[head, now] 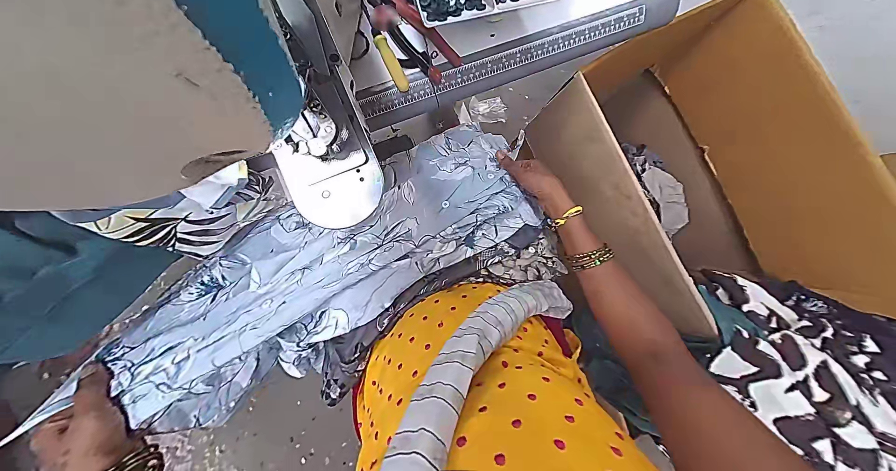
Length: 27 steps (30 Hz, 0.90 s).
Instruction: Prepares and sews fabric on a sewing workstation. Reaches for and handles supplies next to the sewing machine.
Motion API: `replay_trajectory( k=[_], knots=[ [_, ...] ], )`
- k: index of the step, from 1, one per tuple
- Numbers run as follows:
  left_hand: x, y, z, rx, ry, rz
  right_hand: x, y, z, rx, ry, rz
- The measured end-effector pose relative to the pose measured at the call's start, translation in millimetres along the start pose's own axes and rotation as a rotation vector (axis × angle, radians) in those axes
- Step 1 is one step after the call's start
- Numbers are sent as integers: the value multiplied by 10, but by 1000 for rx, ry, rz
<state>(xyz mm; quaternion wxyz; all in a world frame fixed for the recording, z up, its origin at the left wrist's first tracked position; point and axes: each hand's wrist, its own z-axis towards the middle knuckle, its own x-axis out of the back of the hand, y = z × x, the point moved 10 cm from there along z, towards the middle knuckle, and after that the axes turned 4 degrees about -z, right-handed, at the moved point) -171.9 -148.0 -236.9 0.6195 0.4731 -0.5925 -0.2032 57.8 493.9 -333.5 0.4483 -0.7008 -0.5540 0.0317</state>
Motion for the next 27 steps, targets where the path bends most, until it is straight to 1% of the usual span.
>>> replay_trajectory(
  k=[1, 3, 6, 8, 10, 12, 14, 17, 19, 21, 22, 24, 27],
  knots=[
    [16, -8, -14, 13, 11, 8, -3, -49, -29, 62, 18, 9],
    [63, -35, -3, 9, 30, 34, 62, -146, -180, 259, 148, 50],
    [116, 60, -78, 0, 126, 77, 343, -479, -536, 532, 478, 15],
    [104, 215, -207, -3, 192, 84, 552, -558, -754, 605, 623, -12],
    [28, 367, -292, -42, 215, 80, 776, -487, -890, 585, 728, -11],
    [-97, 470, -326, -123, 205, 23, 1031, -414, -1013, 537, 804, -30],
    [-290, 576, -416, -158, 156, 1, 1344, -330, -1112, 470, 890, -87],
    [-619, 722, -583, -192, 57, 75, 1812, -309, -1278, 384, 1007, -214],
    [-806, 781, -624, -252, 11, 123, 1993, -259, -1376, 329, 1042, -287],
    [-908, 741, -572, -291, -30, 136, 2001, -135, -1371, 275, 1027, -350],
    [-933, 663, -514, -271, -47, 174, 1927, -76, -1329, 240, 996, -403],
    [-938, 406, -404, -192, -57, 287, 1684, 93, -1161, 161, 900, -517],
    [-958, 2, -361, -125, -89, 374, 1251, 538, -791, -11, 748, -640]
  ],
)
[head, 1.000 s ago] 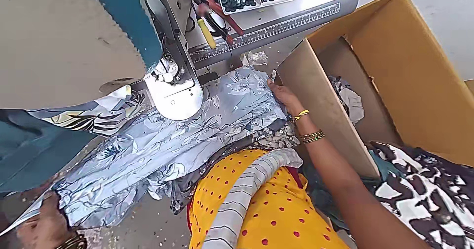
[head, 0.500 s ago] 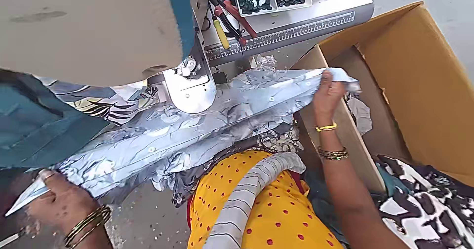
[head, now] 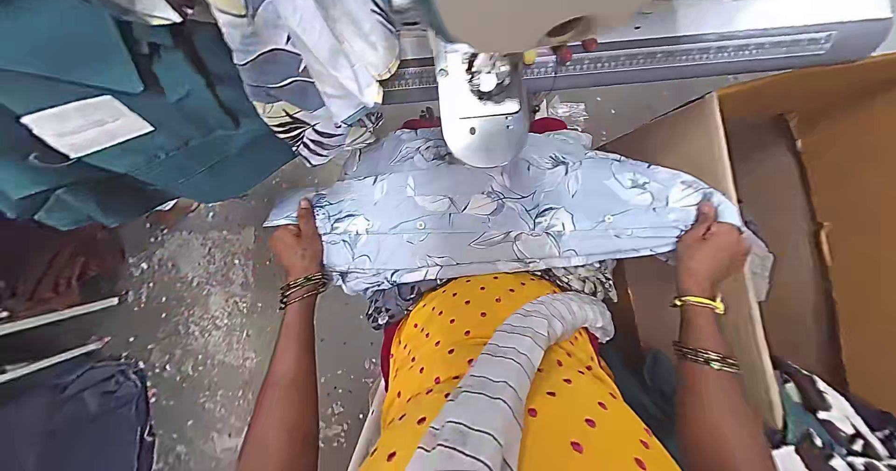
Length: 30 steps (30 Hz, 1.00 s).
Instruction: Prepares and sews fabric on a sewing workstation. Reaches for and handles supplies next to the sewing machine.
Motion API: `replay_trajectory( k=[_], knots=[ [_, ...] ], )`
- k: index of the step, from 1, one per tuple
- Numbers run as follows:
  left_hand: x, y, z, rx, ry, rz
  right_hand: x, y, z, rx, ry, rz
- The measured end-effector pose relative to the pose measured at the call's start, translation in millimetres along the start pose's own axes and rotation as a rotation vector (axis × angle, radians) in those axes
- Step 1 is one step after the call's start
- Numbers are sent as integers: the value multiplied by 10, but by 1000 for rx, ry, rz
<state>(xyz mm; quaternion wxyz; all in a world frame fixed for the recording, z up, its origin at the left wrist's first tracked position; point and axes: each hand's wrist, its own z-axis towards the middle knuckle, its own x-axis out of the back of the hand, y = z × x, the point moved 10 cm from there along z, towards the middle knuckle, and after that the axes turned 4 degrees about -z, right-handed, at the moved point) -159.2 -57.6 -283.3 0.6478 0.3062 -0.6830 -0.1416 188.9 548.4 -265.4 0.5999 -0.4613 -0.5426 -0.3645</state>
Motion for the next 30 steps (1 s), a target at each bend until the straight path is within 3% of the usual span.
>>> replay_trajectory(
  k=[5, 10, 13, 15, 18, 21, 23, 26, 30],
  knots=[
    [-91, -254, -92, 100, -28, 20, -813, 49, -169, -22, -185, -90],
    [-82, -336, -76, 100, 3, -121, -1020, -7, -127, 83, -417, -179],
    [-47, -412, -35, 161, -5, -117, -981, 16, -146, 133, -615, -417],
    [-17, -451, -10, 163, -1, -114, -613, -368, -246, 216, -507, -366],
    [-6, -425, 20, 137, 5, -123, -167, -1562, -776, 670, -345, -33],
    [3, -392, 24, 136, 6, -121, -116, -2431, -1629, 1140, -371, 332],
    [17, -402, 26, 129, 18, -137, -227, -2692, -2015, 1329, -388, 389],
    [37, -440, 25, 131, 29, -159, -387, -2799, -2148, 1394, -384, 366],
    [10, -488, 65, 116, 16, -122, -453, -2814, -1955, 1251, -495, 442]
  ],
)
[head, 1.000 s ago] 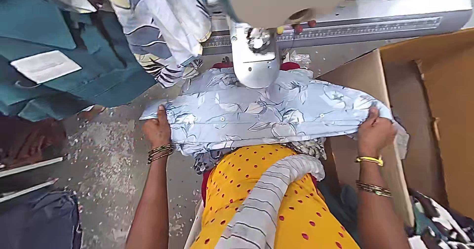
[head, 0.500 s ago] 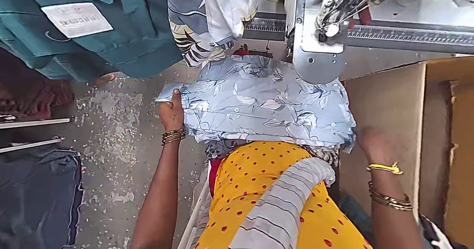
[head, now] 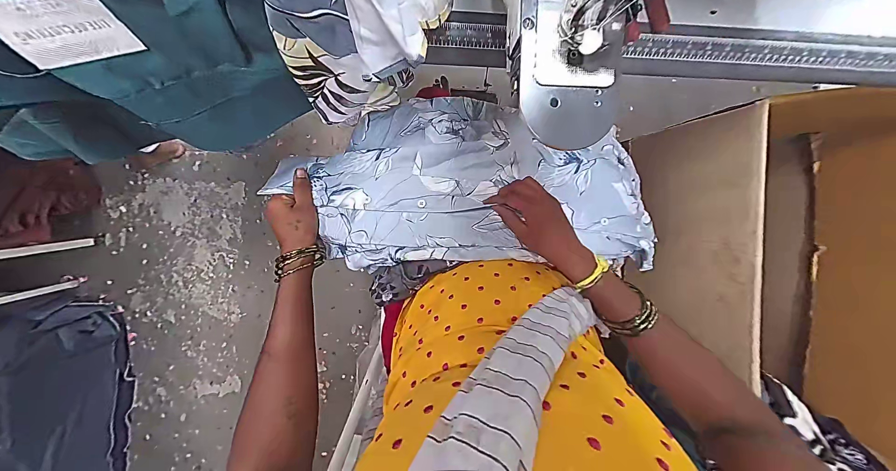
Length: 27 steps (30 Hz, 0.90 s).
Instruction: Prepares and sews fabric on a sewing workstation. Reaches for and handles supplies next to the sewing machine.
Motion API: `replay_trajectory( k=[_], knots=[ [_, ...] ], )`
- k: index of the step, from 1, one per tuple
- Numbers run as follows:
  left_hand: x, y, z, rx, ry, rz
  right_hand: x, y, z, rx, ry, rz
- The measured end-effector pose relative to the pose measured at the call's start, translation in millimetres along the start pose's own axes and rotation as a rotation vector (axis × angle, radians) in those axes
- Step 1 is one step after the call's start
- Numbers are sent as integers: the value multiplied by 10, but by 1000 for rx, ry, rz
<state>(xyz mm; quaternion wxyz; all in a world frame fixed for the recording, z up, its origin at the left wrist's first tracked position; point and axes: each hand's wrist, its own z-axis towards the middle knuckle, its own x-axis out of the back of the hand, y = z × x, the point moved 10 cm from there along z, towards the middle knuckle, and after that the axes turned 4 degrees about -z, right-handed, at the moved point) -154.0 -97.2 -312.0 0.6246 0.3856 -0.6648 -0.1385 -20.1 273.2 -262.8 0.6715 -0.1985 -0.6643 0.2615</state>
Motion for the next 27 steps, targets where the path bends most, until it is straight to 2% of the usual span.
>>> replay_trajectory(
  k=[5, 7, 11, 13, 14, 15, 17, 19, 22, 27],
  knots=[
    [-75, -8, 37, -14, -31, 55, -28, 176, 109, -226, -216, 211],
    [-100, -44, 40, 21, -44, 92, -31, 195, 120, -257, -236, 229],
    [-54, -25, 20, 33, 46, 152, -40, 216, 124, -301, -257, 256],
    [57, 375, -182, -107, 143, 154, -37, 209, 117, -311, -265, 262],
    [61, 680, -347, -272, 161, 156, -30, 207, 123, -307, -262, 265],
    [-16, 1002, -559, -451, 96, 139, -28, 208, 125, -303, -260, 266],
    [-360, 1531, -1093, -772, -197, 58, -31, 217, 119, -294, -261, 259],
    [-743, 1823, -1583, -995, -425, -1, -32, 219, 127, -301, -266, 250],
    [-1124, 1854, -1809, -1049, -504, 125, -36, 227, 131, -335, -264, 231],
    [-1300, 1786, -1797, -967, -495, 325, -10, 227, 146, -304, -138, 106]
  ],
)
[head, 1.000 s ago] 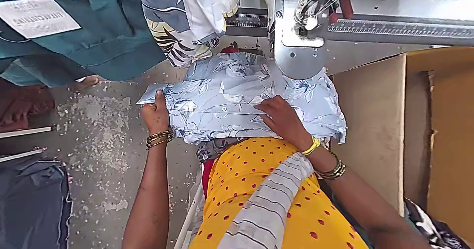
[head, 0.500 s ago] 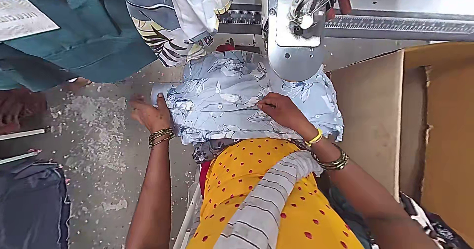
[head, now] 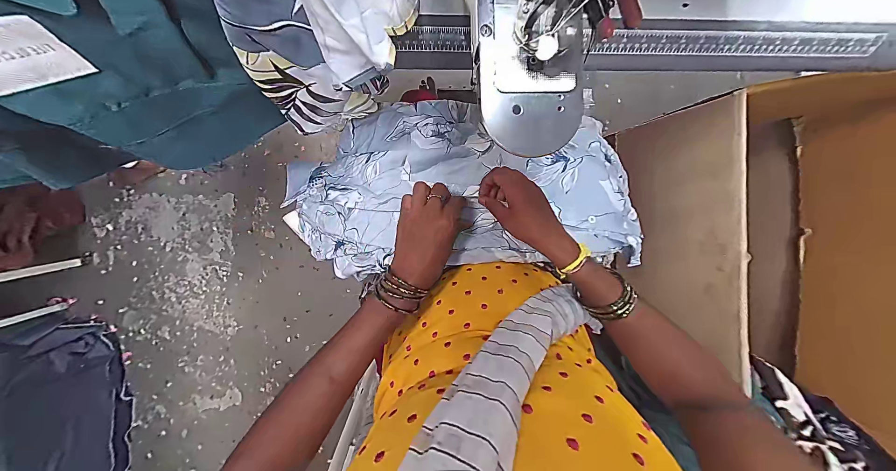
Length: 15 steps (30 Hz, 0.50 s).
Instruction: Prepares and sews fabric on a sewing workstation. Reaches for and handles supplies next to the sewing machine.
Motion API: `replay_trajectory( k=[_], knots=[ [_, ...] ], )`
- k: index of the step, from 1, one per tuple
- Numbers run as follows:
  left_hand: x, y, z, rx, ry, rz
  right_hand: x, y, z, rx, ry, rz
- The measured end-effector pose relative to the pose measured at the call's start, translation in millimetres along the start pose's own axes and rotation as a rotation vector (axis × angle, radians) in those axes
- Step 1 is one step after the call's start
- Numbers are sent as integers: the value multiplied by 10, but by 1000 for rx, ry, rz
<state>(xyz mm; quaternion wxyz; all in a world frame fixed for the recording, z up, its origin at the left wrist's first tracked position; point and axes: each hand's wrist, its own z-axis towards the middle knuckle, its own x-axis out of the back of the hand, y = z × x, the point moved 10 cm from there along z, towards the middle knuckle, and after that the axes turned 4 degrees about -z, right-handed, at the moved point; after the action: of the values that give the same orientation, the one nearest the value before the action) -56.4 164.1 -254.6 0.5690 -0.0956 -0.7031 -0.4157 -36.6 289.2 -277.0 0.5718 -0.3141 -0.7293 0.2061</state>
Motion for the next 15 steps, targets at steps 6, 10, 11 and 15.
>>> replay_trajectory(
  k=[6, 10, 11, 15],
  knots=[
    [-289, 17, 141, 35, -311, 81, -40, -82, 15, 116, 52, -175],
    [-404, -16, 232, 65, -556, 128, -101, -86, 22, 135, 1, -206],
    [-391, -3, 233, 69, -567, 150, -102, -87, 18, 125, -18, -208],
    [-233, 57, 130, 138, -449, 249, -93, -97, -53, 64, -131, -308]
  ],
)
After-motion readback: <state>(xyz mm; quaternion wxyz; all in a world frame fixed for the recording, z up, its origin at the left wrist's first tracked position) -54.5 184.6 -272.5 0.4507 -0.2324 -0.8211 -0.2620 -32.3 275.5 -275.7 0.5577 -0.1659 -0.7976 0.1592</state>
